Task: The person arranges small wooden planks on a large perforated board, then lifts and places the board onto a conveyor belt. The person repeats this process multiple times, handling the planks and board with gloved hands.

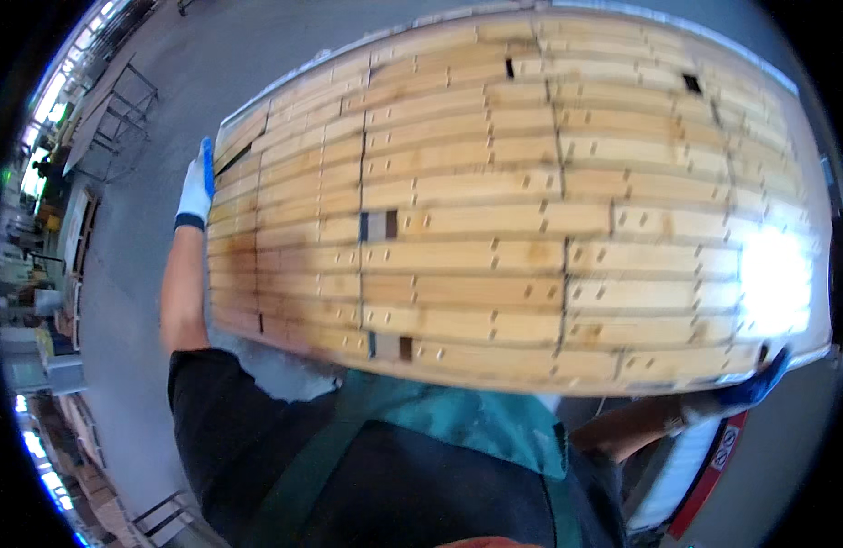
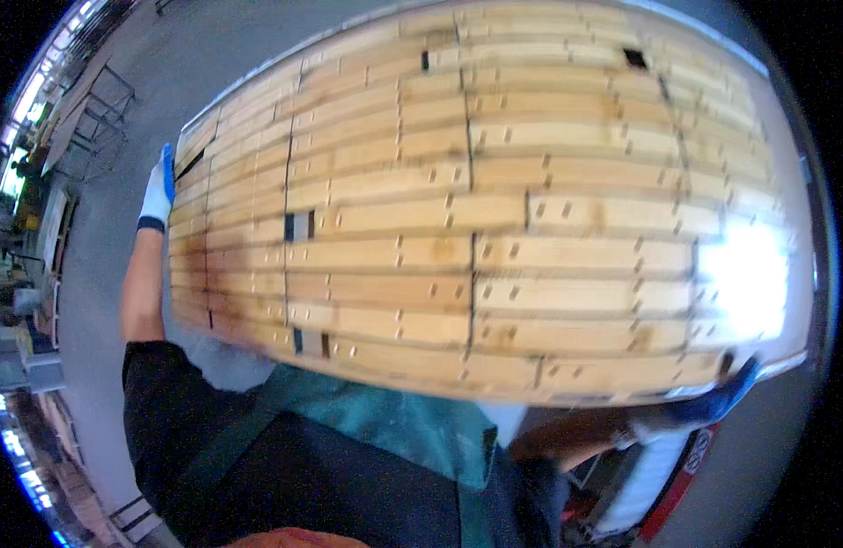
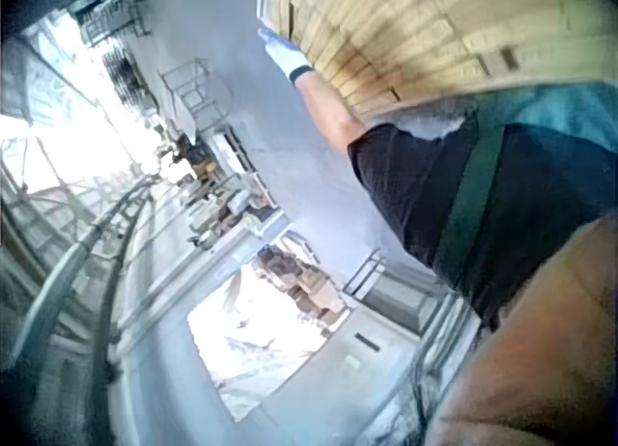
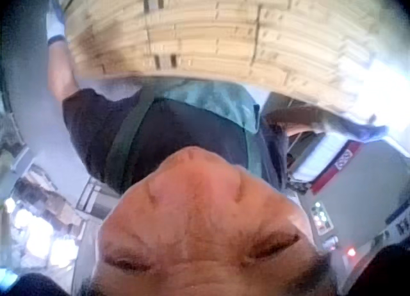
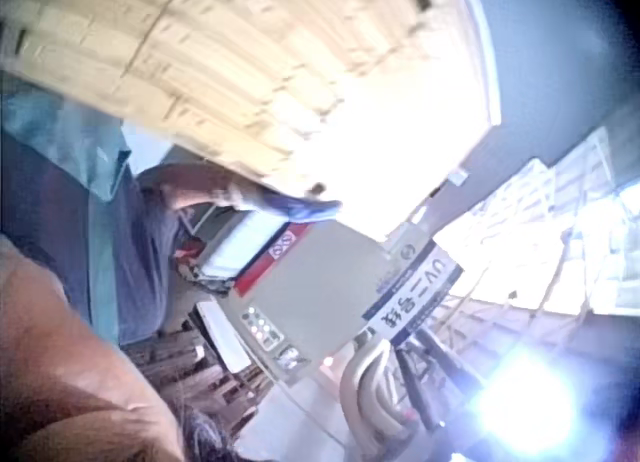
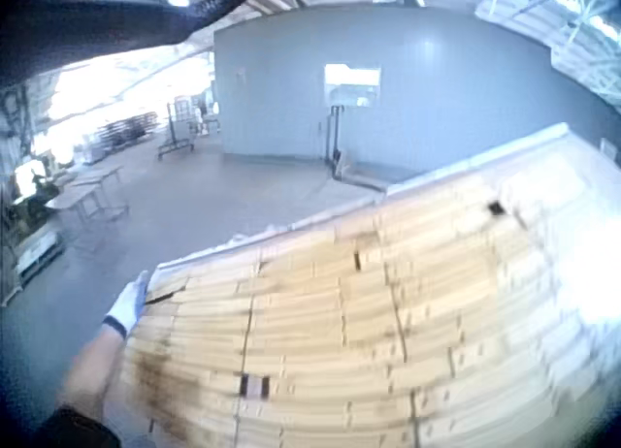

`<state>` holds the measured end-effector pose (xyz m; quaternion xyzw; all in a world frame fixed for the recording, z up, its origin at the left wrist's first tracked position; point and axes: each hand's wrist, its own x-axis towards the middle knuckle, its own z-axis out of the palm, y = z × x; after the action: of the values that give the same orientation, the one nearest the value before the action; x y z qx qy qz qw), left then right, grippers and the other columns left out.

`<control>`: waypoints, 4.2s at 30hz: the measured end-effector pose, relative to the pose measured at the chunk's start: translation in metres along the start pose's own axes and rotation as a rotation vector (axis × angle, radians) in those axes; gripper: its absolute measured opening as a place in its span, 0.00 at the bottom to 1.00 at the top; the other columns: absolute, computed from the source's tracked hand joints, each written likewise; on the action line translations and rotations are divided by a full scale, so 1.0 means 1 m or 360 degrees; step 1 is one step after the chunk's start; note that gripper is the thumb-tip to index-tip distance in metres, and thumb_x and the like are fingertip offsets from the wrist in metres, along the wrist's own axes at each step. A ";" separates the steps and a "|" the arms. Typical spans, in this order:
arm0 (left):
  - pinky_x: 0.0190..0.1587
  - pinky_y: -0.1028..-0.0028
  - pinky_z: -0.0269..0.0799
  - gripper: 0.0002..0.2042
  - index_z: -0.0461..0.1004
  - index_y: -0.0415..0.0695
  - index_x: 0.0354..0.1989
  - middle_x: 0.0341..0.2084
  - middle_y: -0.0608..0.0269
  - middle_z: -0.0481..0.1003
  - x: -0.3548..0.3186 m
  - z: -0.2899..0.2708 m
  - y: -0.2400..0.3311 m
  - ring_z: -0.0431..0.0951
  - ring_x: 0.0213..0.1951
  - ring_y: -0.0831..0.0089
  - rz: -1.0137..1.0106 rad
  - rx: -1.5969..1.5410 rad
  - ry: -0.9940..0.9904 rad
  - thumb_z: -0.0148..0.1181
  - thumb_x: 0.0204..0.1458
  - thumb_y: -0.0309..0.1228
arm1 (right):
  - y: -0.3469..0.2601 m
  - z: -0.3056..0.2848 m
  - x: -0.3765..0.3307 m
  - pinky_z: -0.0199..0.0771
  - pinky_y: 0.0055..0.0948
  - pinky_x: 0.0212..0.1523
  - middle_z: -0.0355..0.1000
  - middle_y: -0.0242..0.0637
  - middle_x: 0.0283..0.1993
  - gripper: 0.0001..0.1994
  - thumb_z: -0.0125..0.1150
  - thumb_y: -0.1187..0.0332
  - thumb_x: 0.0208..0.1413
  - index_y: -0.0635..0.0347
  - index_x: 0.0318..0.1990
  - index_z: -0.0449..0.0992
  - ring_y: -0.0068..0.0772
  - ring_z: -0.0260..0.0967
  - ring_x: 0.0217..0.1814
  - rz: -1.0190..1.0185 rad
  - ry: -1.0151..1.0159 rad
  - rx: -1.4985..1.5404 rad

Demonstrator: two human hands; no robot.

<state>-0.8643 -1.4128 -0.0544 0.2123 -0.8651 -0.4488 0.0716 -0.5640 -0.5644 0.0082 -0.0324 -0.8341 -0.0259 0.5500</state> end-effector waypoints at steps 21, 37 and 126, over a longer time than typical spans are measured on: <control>0.59 0.69 0.71 0.41 0.77 0.31 0.62 0.52 0.55 0.81 0.036 0.050 -0.047 0.79 0.52 0.67 0.0119 -0.0412 0.0147 0.39 0.71 0.63 | -0.002 0.028 0.057 0.81 0.44 0.60 0.74 0.55 0.63 0.31 0.54 0.49 0.73 0.70 0.68 0.69 0.48 0.75 0.64 -0.0040 0.0350 0.0436; 0.75 0.64 0.56 0.33 0.52 0.35 0.78 0.73 0.53 0.64 -0.060 -0.039 0.006 0.66 0.71 0.62 0.0187 -0.0793 -0.0183 0.41 0.76 0.48 | -0.039 -0.016 -0.036 0.61 0.48 0.77 0.58 0.43 0.79 0.35 0.40 0.41 0.75 0.55 0.78 0.55 0.47 0.59 0.78 0.1944 0.0604 0.2357; 0.70 0.60 0.66 0.17 0.70 0.40 0.66 0.64 0.46 0.72 -0.181 -0.049 0.082 0.72 0.65 0.49 0.1381 0.0448 0.0071 0.48 0.73 0.32 | -0.588 0.127 0.102 0.67 0.47 0.69 0.72 0.55 0.63 0.29 0.62 0.48 0.61 0.61 0.61 0.74 0.57 0.68 0.67 -0.0493 -0.1577 0.2253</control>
<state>-0.7111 -1.3298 0.0530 -0.1526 -0.9248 -0.2506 0.2422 -0.7688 -1.1373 0.0476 0.4225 -0.7922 0.4404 0.0057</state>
